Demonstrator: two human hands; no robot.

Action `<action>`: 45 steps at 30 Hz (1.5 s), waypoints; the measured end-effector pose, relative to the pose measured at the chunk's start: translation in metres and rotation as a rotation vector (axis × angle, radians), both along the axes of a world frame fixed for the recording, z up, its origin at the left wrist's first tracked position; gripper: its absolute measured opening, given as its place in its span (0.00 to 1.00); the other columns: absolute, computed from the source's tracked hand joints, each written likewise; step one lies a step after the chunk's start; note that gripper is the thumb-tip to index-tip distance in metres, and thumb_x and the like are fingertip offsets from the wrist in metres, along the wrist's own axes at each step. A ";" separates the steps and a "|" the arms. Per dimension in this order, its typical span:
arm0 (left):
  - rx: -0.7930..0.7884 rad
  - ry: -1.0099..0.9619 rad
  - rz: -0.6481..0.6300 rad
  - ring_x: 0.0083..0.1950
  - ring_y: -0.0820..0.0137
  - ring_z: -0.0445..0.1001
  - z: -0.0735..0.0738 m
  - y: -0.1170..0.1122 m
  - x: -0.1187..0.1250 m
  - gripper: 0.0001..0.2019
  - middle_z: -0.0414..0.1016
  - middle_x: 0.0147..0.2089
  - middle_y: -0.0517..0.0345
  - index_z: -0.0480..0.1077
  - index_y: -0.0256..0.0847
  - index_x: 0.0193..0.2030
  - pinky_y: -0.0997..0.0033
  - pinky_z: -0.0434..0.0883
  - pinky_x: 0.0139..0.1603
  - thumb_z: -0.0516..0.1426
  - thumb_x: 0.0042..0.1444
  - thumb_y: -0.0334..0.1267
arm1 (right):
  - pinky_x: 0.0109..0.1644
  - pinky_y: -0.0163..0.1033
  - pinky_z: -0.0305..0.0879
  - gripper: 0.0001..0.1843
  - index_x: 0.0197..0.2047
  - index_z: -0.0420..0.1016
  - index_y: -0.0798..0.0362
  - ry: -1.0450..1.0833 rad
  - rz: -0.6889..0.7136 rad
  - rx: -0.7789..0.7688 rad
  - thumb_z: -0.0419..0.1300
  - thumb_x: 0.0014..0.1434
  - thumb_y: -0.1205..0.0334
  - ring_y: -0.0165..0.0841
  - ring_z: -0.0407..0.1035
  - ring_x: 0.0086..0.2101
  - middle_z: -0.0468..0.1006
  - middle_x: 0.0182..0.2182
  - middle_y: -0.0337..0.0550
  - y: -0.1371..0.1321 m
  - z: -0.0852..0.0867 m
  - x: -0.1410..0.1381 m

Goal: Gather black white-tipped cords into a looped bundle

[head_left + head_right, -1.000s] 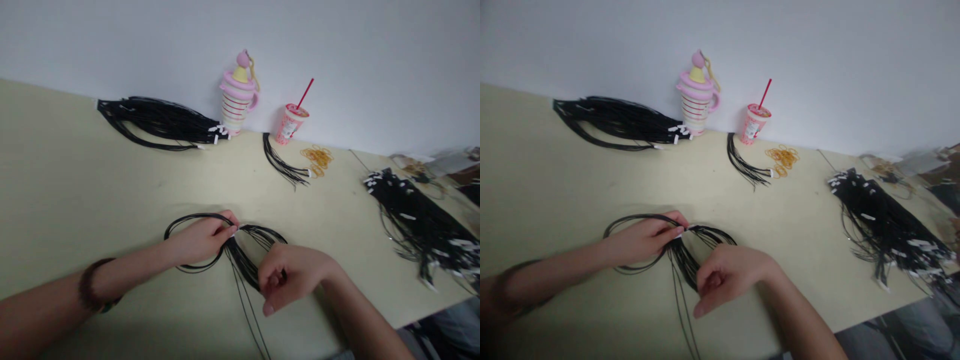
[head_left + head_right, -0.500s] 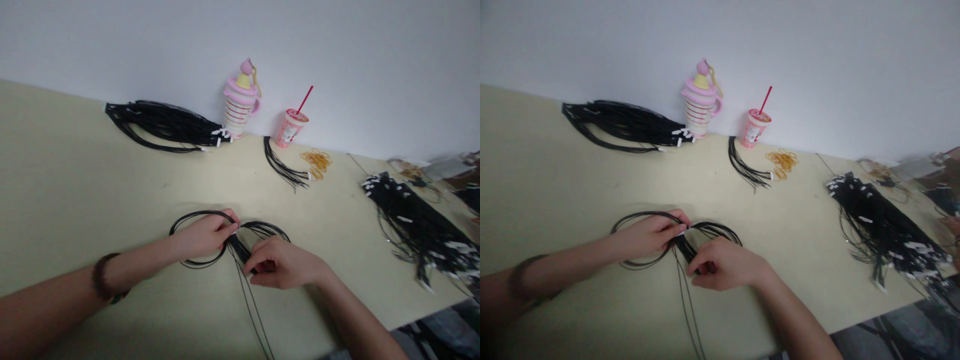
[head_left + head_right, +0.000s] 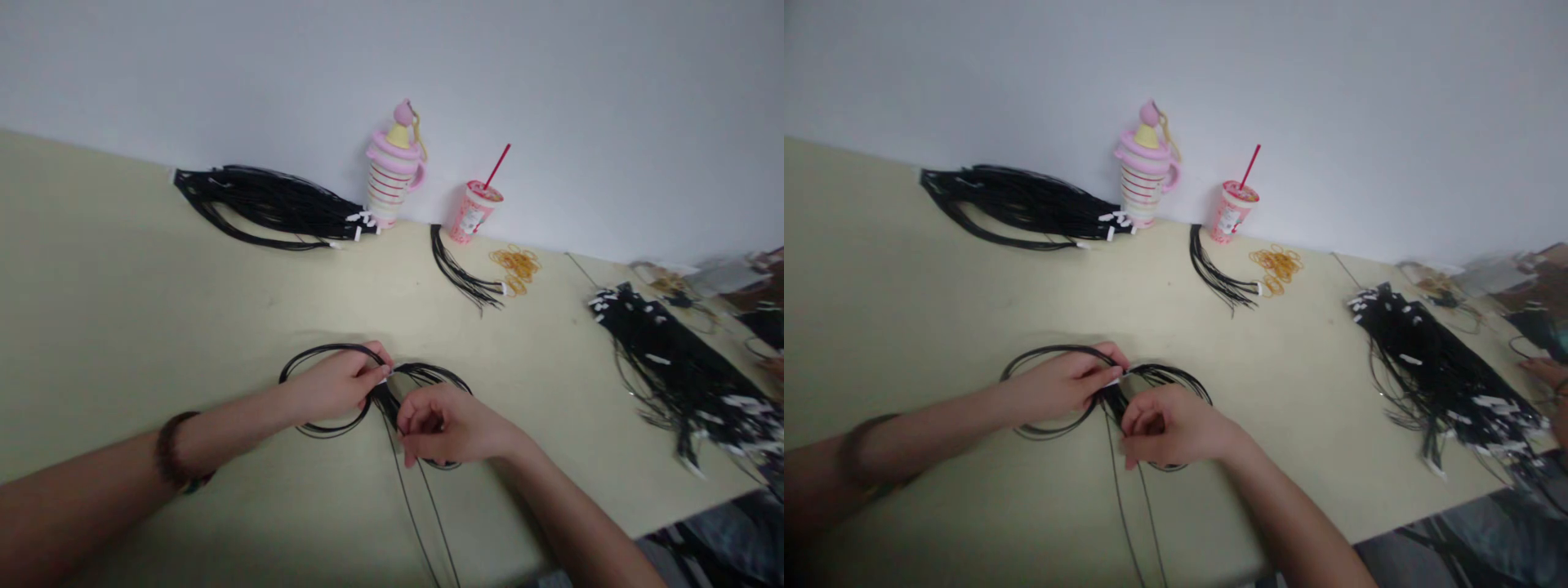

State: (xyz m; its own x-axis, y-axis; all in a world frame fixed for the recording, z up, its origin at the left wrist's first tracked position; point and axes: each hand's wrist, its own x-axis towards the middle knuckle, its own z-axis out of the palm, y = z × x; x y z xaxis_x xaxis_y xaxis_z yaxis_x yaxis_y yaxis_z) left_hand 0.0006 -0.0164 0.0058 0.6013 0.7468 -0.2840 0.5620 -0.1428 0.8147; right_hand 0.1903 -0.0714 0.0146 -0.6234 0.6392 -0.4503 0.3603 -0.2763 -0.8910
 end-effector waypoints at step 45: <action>0.054 -0.054 0.010 0.27 0.75 0.63 0.001 0.000 0.001 0.14 0.63 0.26 0.63 0.64 0.39 0.35 0.77 0.59 0.30 0.45 0.56 0.47 | 0.40 0.31 0.68 0.08 0.37 0.75 0.53 -0.108 -0.552 1.102 0.55 0.55 0.67 0.26 0.71 0.34 0.77 0.32 0.41 0.008 -0.003 -0.010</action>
